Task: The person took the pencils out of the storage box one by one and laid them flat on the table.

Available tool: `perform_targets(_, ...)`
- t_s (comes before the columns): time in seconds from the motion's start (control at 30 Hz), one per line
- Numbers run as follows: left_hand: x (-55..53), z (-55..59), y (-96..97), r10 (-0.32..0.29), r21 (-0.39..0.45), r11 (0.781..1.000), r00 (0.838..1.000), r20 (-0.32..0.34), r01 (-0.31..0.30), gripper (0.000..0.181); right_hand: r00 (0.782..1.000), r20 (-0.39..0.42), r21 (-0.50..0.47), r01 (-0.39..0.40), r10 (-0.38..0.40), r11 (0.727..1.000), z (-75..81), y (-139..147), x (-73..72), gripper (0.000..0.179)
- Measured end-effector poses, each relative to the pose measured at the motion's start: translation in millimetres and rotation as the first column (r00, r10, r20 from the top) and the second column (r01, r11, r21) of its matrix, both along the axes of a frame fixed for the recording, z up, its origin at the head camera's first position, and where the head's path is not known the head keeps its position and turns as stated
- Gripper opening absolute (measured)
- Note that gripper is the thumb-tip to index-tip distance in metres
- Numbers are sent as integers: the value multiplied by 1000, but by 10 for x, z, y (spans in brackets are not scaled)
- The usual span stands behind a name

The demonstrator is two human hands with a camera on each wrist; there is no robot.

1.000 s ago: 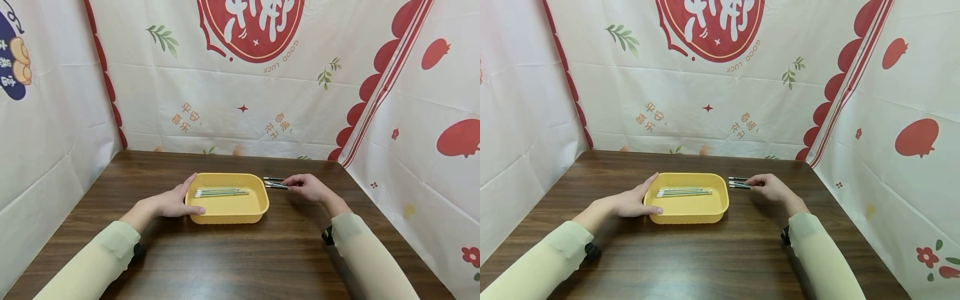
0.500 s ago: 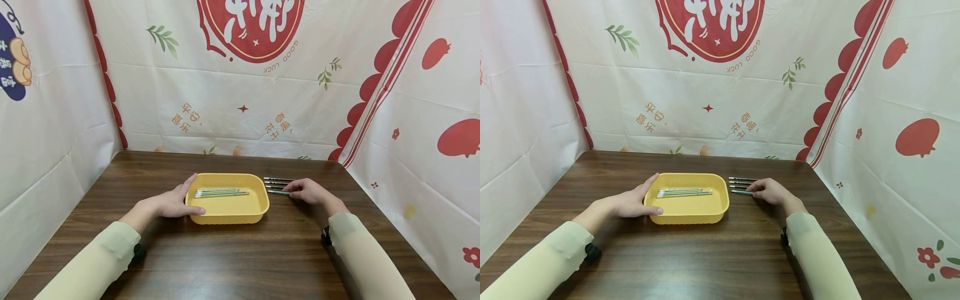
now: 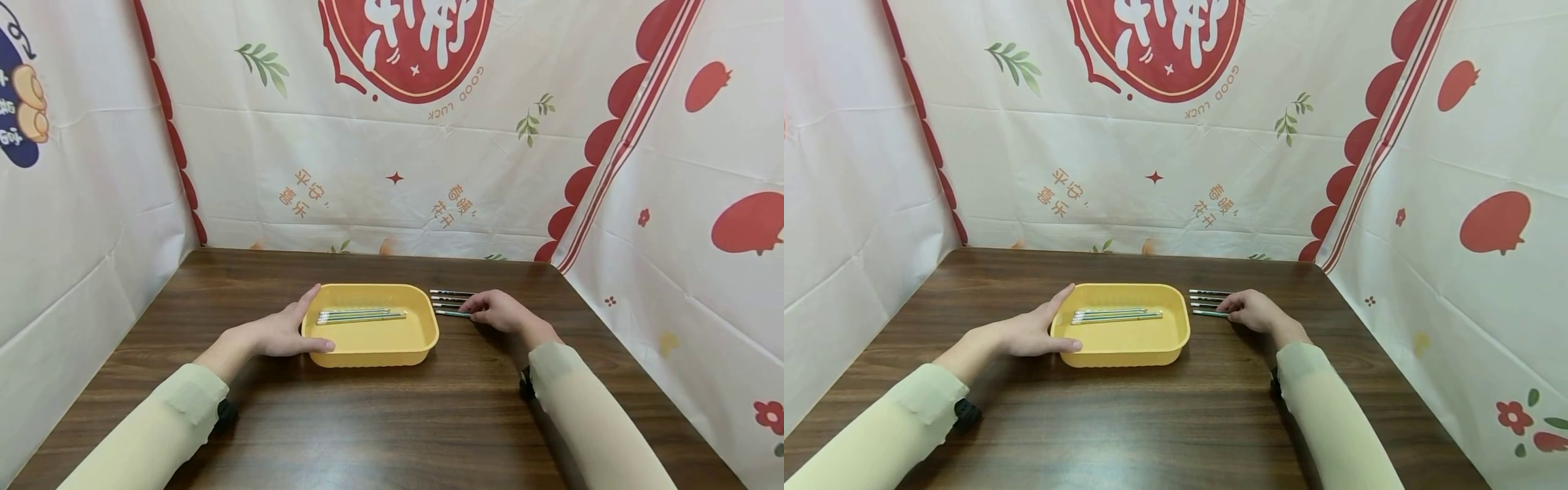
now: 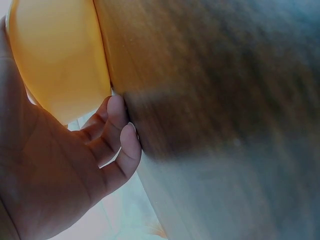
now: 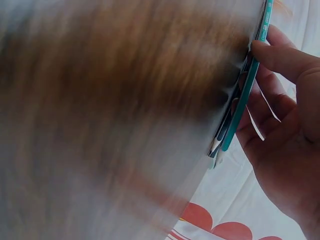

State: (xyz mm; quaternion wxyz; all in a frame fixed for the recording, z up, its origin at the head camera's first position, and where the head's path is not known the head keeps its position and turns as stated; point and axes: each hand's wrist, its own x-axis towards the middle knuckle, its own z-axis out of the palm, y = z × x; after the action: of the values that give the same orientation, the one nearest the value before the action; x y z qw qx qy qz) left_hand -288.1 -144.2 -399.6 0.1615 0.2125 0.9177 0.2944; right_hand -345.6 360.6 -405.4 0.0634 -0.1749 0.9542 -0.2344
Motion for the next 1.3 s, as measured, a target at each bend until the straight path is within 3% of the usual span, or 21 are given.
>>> perform_targets(1.07, 13, 10, -1, -5, 1, 1000, 1000, -10, 5, 133, 999, -1, 39, 33, -33, 999, -2, -82, -47, 28)
perform_targets(1.3, 14, 15, -2, -3, -4, 1000, 1000, -3, 3, 133, 999, -16, 29, 34, -33, 999, 29, -82, -4, 27)
